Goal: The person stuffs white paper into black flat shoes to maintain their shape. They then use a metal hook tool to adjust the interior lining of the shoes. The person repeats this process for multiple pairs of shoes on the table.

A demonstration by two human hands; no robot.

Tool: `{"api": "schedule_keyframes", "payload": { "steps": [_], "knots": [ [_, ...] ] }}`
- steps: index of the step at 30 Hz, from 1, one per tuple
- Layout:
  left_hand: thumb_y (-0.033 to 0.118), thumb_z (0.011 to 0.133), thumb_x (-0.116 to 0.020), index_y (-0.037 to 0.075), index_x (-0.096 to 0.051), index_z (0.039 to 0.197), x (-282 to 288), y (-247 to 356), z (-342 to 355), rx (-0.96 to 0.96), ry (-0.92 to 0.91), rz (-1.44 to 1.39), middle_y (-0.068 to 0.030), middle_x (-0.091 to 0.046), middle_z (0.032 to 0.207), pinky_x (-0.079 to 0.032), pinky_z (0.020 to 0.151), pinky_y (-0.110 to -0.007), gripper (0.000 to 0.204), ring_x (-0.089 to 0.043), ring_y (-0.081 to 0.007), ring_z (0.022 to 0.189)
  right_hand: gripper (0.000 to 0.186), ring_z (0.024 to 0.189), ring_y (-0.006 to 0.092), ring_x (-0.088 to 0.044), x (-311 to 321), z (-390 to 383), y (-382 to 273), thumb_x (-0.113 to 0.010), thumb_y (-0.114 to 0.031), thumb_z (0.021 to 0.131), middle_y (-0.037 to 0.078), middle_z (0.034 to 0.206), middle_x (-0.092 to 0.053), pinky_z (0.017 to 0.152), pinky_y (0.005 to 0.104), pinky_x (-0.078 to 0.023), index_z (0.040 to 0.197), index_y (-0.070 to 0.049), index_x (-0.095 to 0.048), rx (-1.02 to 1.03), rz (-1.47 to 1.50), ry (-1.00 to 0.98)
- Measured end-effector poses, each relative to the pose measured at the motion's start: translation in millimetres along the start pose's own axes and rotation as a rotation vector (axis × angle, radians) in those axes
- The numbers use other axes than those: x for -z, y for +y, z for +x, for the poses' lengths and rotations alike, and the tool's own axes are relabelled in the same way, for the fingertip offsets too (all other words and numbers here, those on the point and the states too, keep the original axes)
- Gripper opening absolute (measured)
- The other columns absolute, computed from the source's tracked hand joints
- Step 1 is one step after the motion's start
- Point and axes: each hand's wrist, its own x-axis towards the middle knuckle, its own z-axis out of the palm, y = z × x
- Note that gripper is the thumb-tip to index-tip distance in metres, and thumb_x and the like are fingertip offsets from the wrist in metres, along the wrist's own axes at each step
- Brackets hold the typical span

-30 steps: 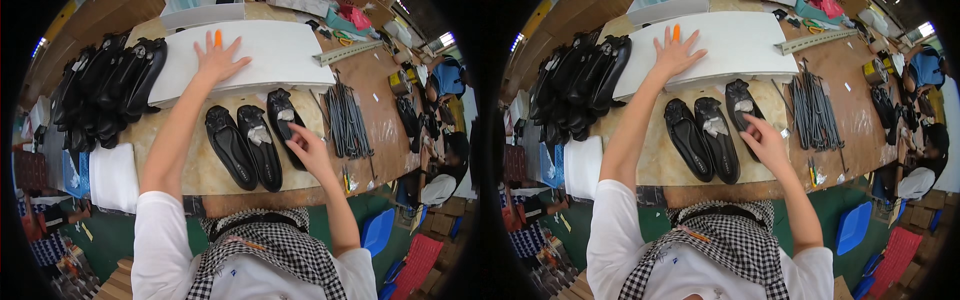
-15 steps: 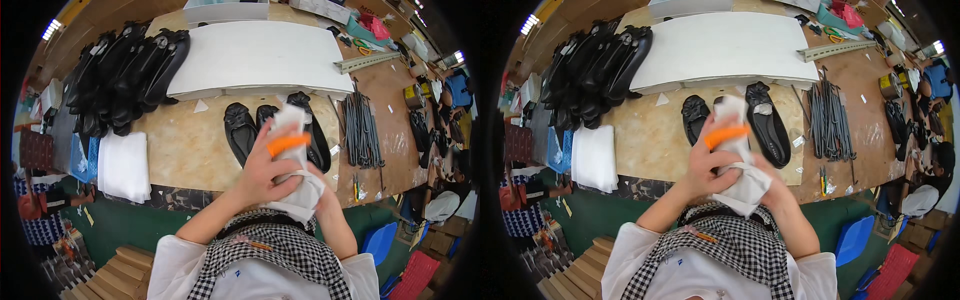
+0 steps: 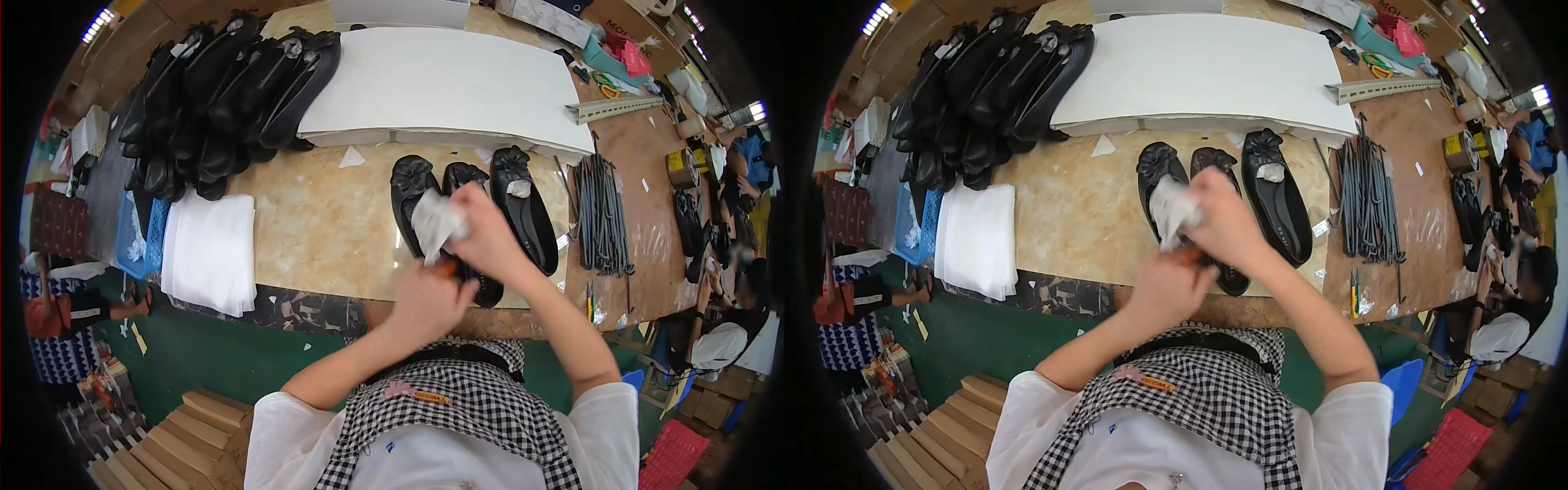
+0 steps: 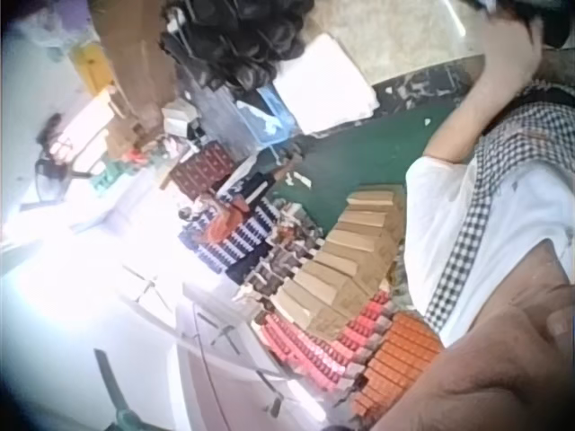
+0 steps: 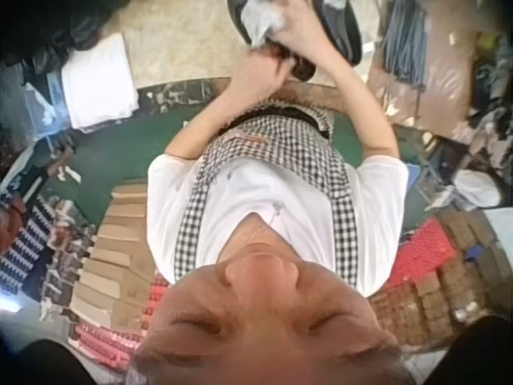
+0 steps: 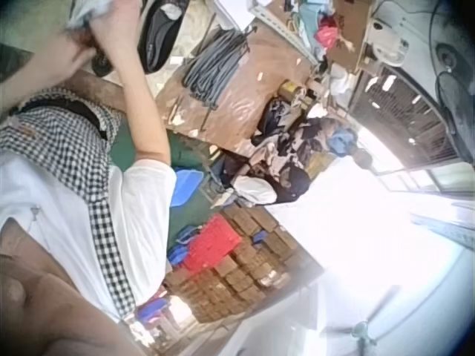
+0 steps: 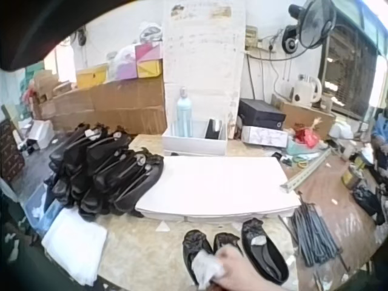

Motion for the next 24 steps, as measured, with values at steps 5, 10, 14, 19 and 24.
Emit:
{"api": "schedule_keyframes", "payload": {
  "steps": [5,10,14,19,24],
  "knots": [
    [0.026,0.087,-0.066,0.002,-0.069,0.079,-16,7,-4,-0.059,0.055,0.045,-0.0147,-0.067,0.082,-0.046,0.081,-0.042,0.025,-0.065,-0.0299,0.082,0.008,0.089,0.0252,-0.056,-76,42,31,-0.062,-0.016,0.076,0.007,0.095,-0.053,0.074,0.0374,-0.049,0.078,-0.008,-0.064,0.353,-0.620,0.174],
    [0.024,0.087,-0.066,0.001,-0.067,0.076,-22,-1,-1,-0.079,0.171,0.060,-0.0167,-0.069,0.082,-0.046,0.083,-0.044,0.026,-0.064,-0.0319,0.079,0.047,0.105,0.0330,-0.057,-37,30,12,-0.076,-0.027,0.076,0.016,0.112,-0.056,0.087,0.0430,-0.048,0.116,-0.005,-0.065,0.212,-0.147,-0.121],
    [0.021,0.089,-0.063,0.000,-0.067,0.077,-26,5,5,-0.141,0.146,0.143,-0.0182,-0.069,0.081,-0.046,0.085,-0.044,0.026,-0.064,-0.0335,0.082,0.063,0.099,0.0334,-0.063,-49,61,39,-0.084,-0.022,0.067,0.014,0.101,-0.062,0.086,0.0414,-0.049,0.121,-0.002,-0.057,0.037,-0.442,0.089],
    [0.017,0.090,-0.063,0.001,-0.072,0.090,4,-1,3,-0.066,0.128,0.070,-0.0149,-0.072,0.091,-0.044,0.092,-0.044,0.018,-0.065,-0.0326,0.090,0.049,0.104,0.0333,-0.061,-34,55,30,-0.078,-0.018,0.072,0.013,0.096,-0.064,0.088,0.0409,-0.050,0.117,-0.006,-0.063,0.170,-0.017,0.144],
    [0.017,0.087,-0.066,0.005,-0.073,0.105,122,87,32,-0.239,-0.107,-0.516,-0.0090,-0.070,0.105,-0.049,0.089,-0.039,0.023,-0.064,-0.0270,0.097,0.024,0.091,0.0348,-0.067,120,-82,103,-0.059,-0.015,0.087,0.017,0.097,-0.069,0.082,0.0448,-0.053,0.106,-0.009,-0.074,-0.422,-0.251,0.533]
  ]
}}
